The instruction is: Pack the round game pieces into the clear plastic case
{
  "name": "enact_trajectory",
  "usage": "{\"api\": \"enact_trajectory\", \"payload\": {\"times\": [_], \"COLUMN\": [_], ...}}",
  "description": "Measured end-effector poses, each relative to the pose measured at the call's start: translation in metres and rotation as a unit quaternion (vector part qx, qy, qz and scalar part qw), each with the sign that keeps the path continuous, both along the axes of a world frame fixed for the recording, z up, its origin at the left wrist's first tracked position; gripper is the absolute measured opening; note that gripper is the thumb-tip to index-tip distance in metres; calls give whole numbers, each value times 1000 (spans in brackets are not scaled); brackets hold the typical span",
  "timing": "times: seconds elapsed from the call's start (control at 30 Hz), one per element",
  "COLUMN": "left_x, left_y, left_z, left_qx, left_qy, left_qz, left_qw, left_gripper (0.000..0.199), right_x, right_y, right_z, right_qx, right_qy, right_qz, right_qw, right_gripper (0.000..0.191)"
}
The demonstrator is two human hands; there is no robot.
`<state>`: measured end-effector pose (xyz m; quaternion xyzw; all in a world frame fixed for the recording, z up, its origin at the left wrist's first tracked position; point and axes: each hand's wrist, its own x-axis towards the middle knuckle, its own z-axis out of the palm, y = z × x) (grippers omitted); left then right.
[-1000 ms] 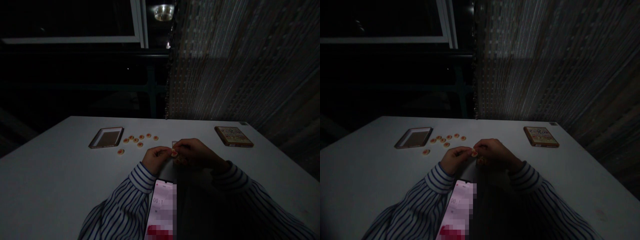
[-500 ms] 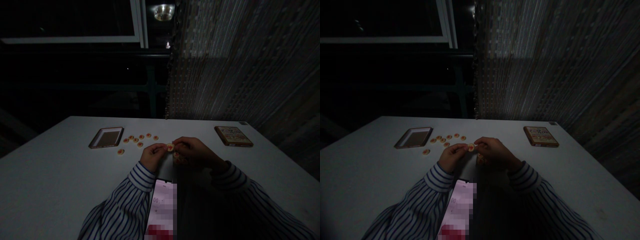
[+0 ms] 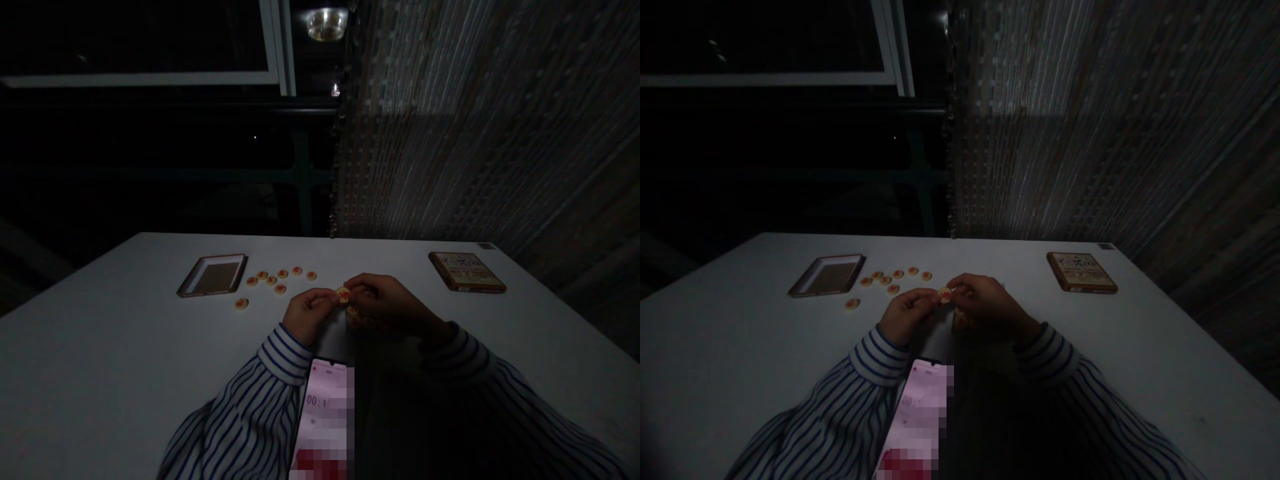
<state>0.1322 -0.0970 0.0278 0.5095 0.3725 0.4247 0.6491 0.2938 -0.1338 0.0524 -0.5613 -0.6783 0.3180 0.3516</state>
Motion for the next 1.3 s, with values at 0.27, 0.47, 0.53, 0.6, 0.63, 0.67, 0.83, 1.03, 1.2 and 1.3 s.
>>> {"api": "enact_trajectory", "payload": {"times": [0.27, 0.47, 0.53, 0.6, 0.63, 0.67, 0.83, 1.03, 1.2, 1.3], "left_x": [0, -1, -1, -1, -1, 0, 0, 1, 1, 2], "left_y": [1, 0, 0, -1, -1, -2, -2, -1, -2, -2], "left_z": [-1, -3, -3, -2, -1, 0, 0, -8, -9, -8], "left_qx": [5, 13, 17, 17, 18, 19, 8, -24, -25, -32], "left_qy": [19, 19, 18, 20, 21, 21, 19, -19, -18, -19], "left_qz": [-2, -17, -20, -19, -17, -15, -22, -59, -51, -50], "left_qw": [1000, 1000, 999, 999, 999, 999, 1000, 998, 998, 998], "left_gripper": [32, 27, 26, 26, 26, 26, 27, 32, 31, 31], "right_x": [1, 1, 2, 2, 1, 1, 0, 0, -2, -2], "right_y": [-1, -2, -2, -1, 0, 0, -1, -1, -4, -5], "right_z": [1, 2, 1, 0, 0, -1, -1, 3, 7, 7], "right_qx": [-7, 9, 13, 14, 13, 12, 9, 47, 32, 30], "right_qy": [-28, -50, -51, -51, -51, -51, -52, -75, -72, -65], "right_qz": [6, 20, 28, 25, 19, 13, 10, 26, 11, 5], "right_qw": [1000, 999, 998, 998, 998, 999, 999, 996, 997, 997], "right_gripper": [23, 26, 26, 25, 25, 26, 28, 23, 21, 19]}}
